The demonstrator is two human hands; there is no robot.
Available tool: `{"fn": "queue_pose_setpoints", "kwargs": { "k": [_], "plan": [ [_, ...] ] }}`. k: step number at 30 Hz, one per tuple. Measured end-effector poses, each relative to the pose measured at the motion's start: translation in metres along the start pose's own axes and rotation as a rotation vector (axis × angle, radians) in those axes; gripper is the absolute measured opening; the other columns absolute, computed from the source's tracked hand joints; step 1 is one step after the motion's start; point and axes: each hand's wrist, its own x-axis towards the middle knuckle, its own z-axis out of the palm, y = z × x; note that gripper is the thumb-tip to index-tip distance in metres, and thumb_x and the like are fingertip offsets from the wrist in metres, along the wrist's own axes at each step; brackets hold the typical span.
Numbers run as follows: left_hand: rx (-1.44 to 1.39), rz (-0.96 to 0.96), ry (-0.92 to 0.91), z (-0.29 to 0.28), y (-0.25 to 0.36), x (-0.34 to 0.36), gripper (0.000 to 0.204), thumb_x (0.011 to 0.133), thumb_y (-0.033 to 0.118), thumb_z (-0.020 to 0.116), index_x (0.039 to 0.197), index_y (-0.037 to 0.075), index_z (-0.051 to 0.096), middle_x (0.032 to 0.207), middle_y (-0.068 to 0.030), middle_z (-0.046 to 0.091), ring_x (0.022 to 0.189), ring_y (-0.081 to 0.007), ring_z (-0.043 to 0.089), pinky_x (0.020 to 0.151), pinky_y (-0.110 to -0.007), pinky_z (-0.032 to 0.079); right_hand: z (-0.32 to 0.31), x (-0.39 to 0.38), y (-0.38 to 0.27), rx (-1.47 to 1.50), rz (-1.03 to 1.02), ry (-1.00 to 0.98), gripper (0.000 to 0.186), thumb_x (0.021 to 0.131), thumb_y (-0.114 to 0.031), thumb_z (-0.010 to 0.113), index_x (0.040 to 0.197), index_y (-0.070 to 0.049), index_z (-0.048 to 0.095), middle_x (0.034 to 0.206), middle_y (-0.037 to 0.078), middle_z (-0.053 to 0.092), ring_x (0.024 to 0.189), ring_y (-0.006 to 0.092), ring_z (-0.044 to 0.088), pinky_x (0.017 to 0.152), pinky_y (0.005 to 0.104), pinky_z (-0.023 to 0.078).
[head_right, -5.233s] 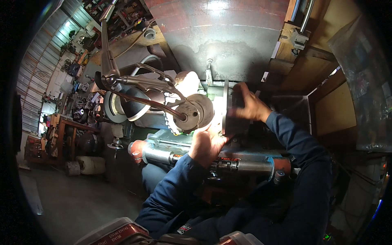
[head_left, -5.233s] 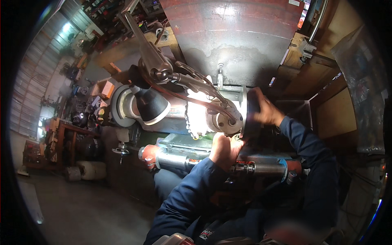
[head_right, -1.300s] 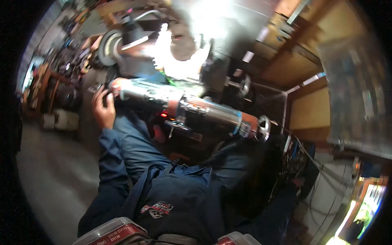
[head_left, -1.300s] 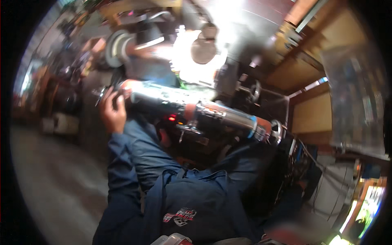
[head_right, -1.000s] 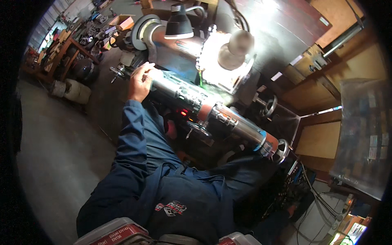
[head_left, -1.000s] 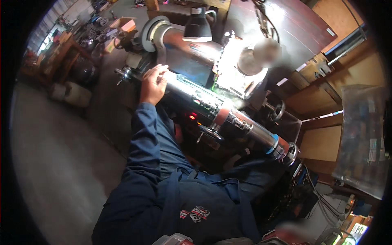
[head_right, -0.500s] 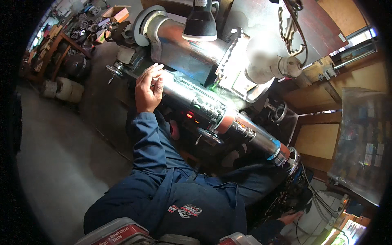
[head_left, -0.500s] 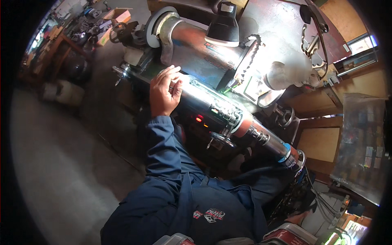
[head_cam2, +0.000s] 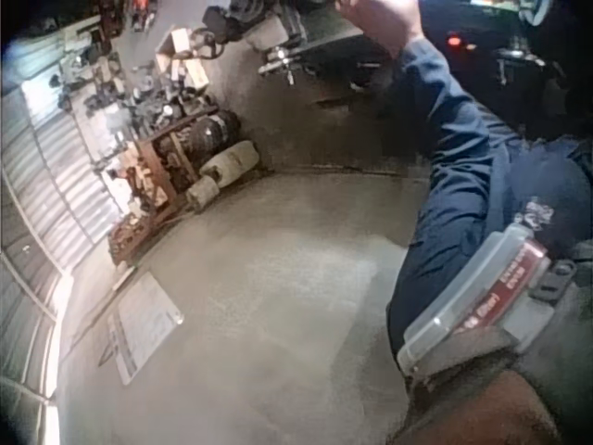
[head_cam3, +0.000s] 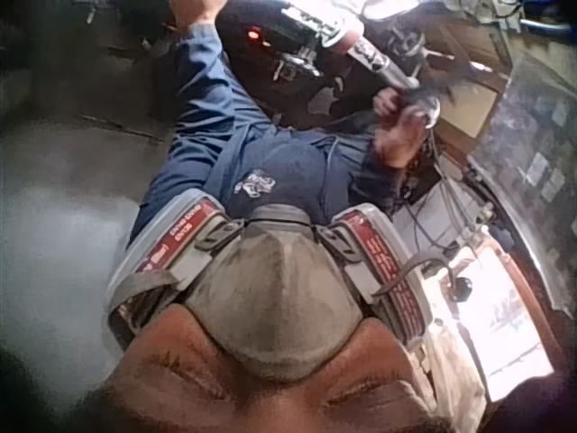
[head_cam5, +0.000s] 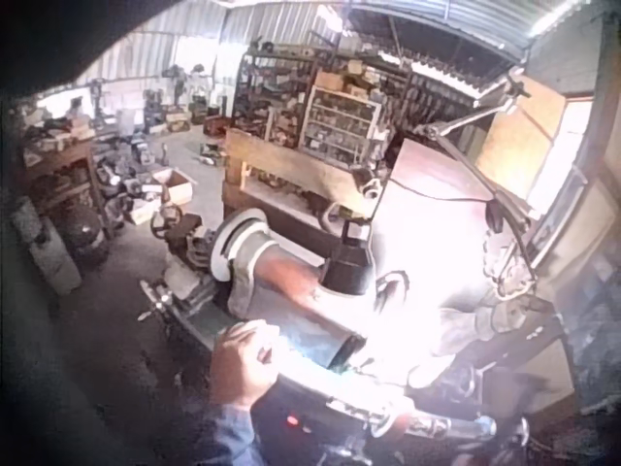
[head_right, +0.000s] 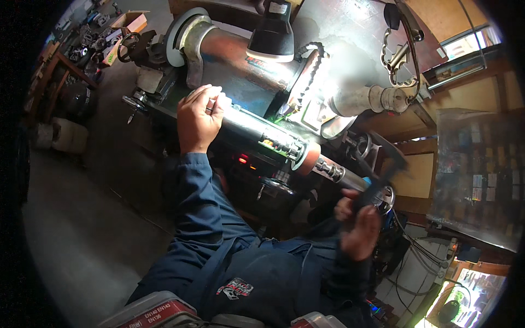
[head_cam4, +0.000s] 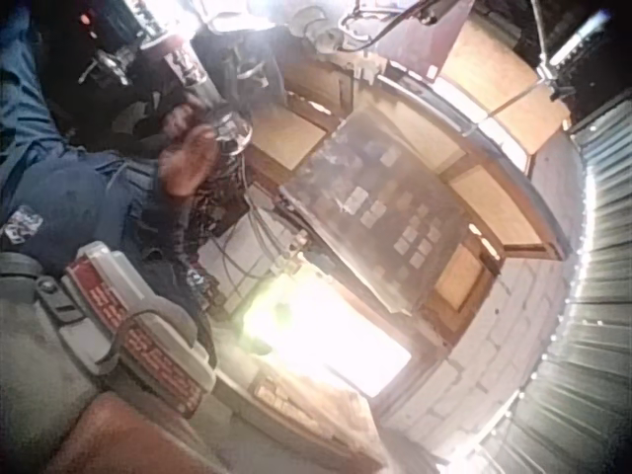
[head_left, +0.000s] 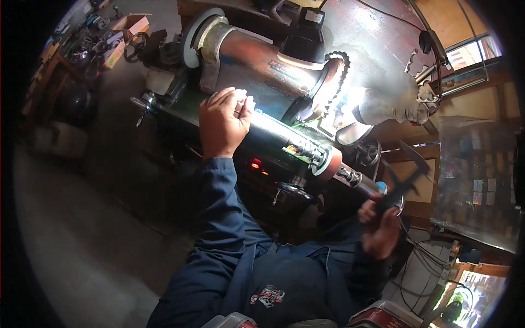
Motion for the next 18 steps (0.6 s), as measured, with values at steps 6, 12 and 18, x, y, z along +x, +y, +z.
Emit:
{"fn": "queue_pose_setpoints", "kwargs": {
  "k": [6, 12, 18],
  "plan": [
    [-0.130, -0.063, -0.089, 0.005, -0.001, 0.018, 0.014, 0.079, 0.014, 0.075, 0.076, 0.005, 0.063, 0.069, -0.0066, 0.063, 0.065, -0.0267, 0.063, 0.060, -0.038, 0.050, 0.082, -0.009, 0.078, 0.184, 0.141, -0.283, 0.047, 0.099, -0.042, 0.055, 0.115, 0.003, 0.055, 0.077, 0.002, 0.048, 0.067, 0.0108, 0.046, 0.059, 0.0264, 0.040],
    [-0.029, -0.021, -0.061, 0.002, -0.002, 0.011, 0.016, 0.084, 0.016, 0.073, 0.088, 0.002, 0.068, 0.089, -0.0115, 0.071, 0.086, -0.0300, 0.069, 0.076, -0.039, 0.052, 0.106, -0.011, 0.092, 0.301, 0.408, -0.119, 0.037, 0.104, -0.035, 0.049, 0.121, -0.002, 0.054, 0.074, -0.003, 0.040, 0.057, 0.0068, 0.035, 0.053, 0.0240, 0.031],
    [-0.011, -0.109, -0.105, -0.003, 0.002, 0.012, 0.015, 0.083, 0.018, 0.075, 0.088, 0.004, 0.070, 0.092, -0.0107, 0.073, 0.096, -0.0286, 0.069, 0.085, -0.040, 0.050, 0.112, 0.000, 0.082, 0.340, 0.470, -0.007, 0.035, 0.106, -0.036, 0.044, 0.117, -0.004, 0.053, 0.071, -0.004, 0.035, 0.053, 0.0052, 0.029, 0.046, 0.0227, 0.025]
  ]
}}
